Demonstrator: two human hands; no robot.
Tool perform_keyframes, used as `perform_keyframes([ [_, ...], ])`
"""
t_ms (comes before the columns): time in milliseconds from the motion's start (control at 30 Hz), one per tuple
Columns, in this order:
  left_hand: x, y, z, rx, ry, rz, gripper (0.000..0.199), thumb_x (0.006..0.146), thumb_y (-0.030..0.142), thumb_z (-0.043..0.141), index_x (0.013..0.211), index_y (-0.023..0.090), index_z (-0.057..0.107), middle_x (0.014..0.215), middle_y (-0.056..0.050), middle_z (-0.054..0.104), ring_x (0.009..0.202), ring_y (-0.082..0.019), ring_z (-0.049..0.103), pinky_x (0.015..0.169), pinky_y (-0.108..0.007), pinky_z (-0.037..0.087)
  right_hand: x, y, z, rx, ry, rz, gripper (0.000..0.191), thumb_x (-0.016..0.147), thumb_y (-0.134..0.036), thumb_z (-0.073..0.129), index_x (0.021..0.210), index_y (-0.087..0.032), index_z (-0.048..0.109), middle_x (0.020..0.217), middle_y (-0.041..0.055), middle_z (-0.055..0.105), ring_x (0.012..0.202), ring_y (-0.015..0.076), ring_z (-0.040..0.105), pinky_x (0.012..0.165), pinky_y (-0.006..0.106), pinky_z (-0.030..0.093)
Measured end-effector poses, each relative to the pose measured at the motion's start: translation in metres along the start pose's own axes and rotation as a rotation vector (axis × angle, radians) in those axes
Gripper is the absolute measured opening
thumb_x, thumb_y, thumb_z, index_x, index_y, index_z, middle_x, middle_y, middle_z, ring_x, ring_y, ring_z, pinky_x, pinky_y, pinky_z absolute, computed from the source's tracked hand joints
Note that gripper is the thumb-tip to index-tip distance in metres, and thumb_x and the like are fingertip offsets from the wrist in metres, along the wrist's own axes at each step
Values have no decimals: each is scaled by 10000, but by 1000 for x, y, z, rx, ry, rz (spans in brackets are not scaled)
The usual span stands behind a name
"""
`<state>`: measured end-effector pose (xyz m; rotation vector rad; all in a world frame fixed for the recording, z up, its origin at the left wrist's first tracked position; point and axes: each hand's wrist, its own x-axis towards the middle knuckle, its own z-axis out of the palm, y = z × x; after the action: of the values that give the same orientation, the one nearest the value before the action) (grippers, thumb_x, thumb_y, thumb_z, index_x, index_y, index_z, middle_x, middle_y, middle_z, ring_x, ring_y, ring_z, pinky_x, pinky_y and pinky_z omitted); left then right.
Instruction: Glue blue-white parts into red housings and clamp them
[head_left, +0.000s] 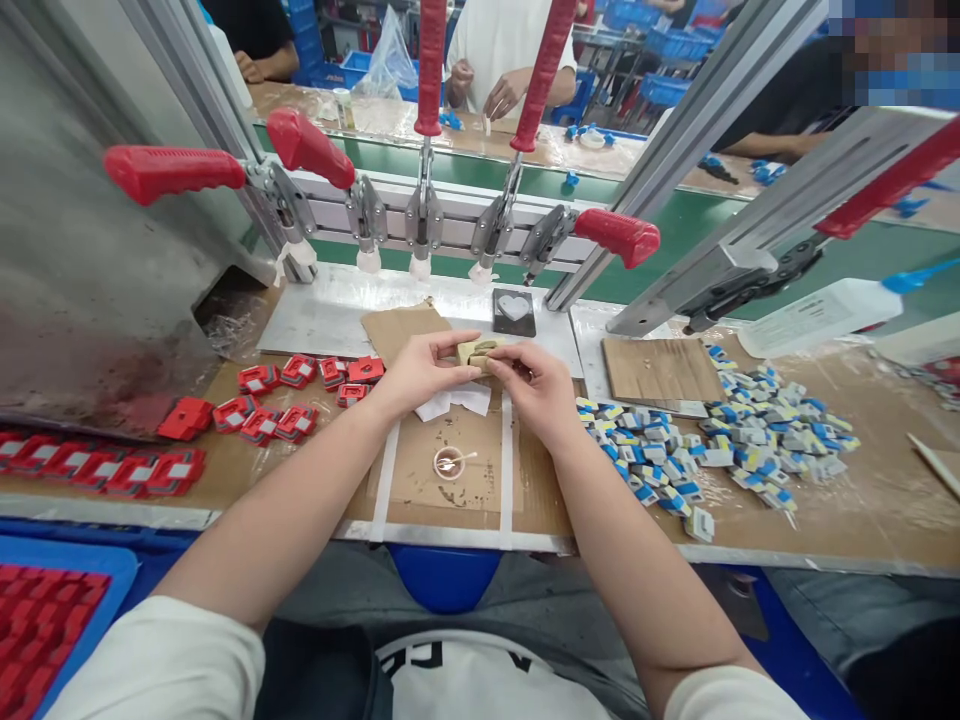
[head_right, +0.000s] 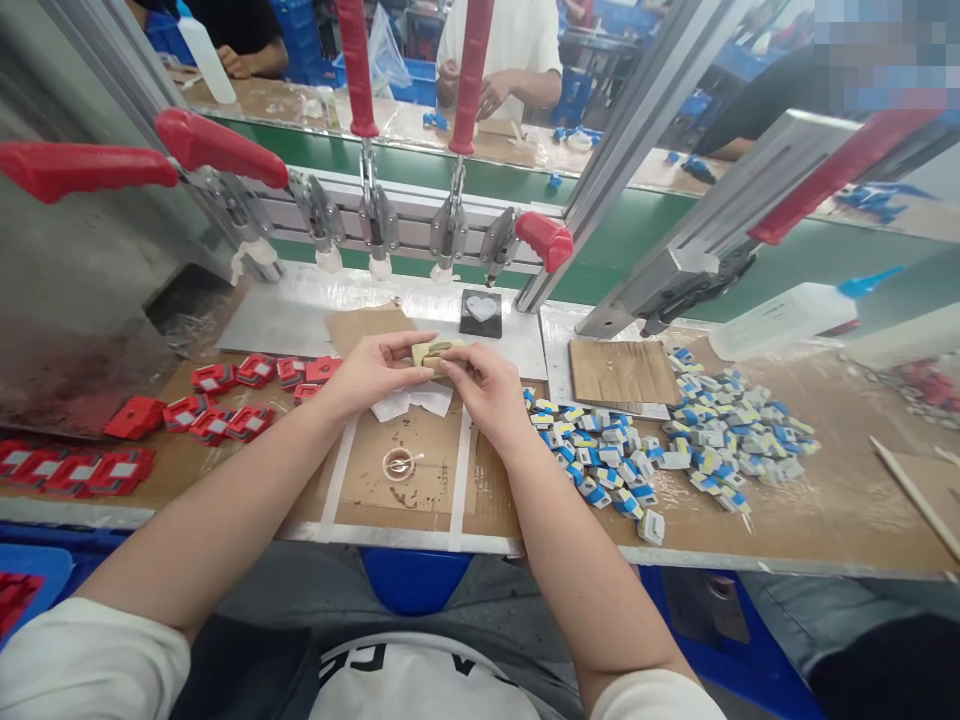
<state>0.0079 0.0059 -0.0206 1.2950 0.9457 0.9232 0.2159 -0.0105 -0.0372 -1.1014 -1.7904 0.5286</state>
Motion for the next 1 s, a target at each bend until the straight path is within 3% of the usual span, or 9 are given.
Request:
perform_keyframes([
  [167, -3, 0, 7, -26, 17, -3, 666, 785, 330, 905, 1396, 157, 703, 1133, -108, 812, 1014, -241, 776, 966, -406, 639, 0, 0, 2, -78, 24, -71, 137, 1016, -324, 661, 1002, -233, 763, 850, 37, 701, 710, 180, 601, 685, 330, 526],
  [467, -1, -7, 14, 6, 100, 150, 563, 816, 383, 875, 1315, 157, 745, 1236, -140, 792, 1030, -249, 786, 992, -419, 631, -3, -12, 6, -181, 127, -141, 166, 1053, -329, 606, 1013, -226, 731, 858, 58, 717, 719, 193, 629, 685, 340, 528],
  [667, -2, -6, 15, 7, 105, 177, 489, 848, 372, 845, 1279, 158, 759, 1201, -125, 803, 1024, -242, 788, 975, -396, 645, -4, -8, 8, -177, 106, -110, 128, 1040, -317, 609, 1082, -237, 699, 931, 60, 732, 789, 201, 661, 740, 353, 540],
  [733, -4, -4, 15, 43, 125, 202, 448, 860, 354, 833, 1262, 166, 770, 1183, -117, 808, 1001, -232, 790, 949, -378, 656, -4, -6, 7, -201, 125, -55, 219, 1012, -362, 656, 1194, -241, 669, 891, 40, 704, 759, 199, 644, 729, 356, 536],
  [833, -6, 0, 13, 86, 131, 239, 413, 884, 349, 813, 1264, 192, 775, 1178, -103, 810, 987, -223, 789, 917, -360, 665, -2, -3, 1, -232, 191, 57, 500, 921, -493, 767, 1328, -249, 607, 819, 1, 638, 700, 193, 591, 695, 358, 523],
  [900, -7, 3, 12, 88, 120, 255, 410, 891, 358, 810, 1265, 196, 774, 1179, -101, 810, 991, -223, 789, 921, -358, 666, 0, -3, -3, -161, 165, 80, 531, 922, -563, 744, 1334, -256, 613, 939, 35, 681, 793, 209, 625, 738, 370, 545],
  [1000, -7, 5, 11, 97, 121, 266, 409, 893, 377, 810, 1253, 187, 771, 1171, -104, 809, 990, -226, 789, 940, -366, 664, 2, -3, -6, 90, -8, 110, 416, 1024, -574, 589, 1277, -253, 665, 1170, 82, 732, 1008, 239, 693, 857, 391, 583],
])
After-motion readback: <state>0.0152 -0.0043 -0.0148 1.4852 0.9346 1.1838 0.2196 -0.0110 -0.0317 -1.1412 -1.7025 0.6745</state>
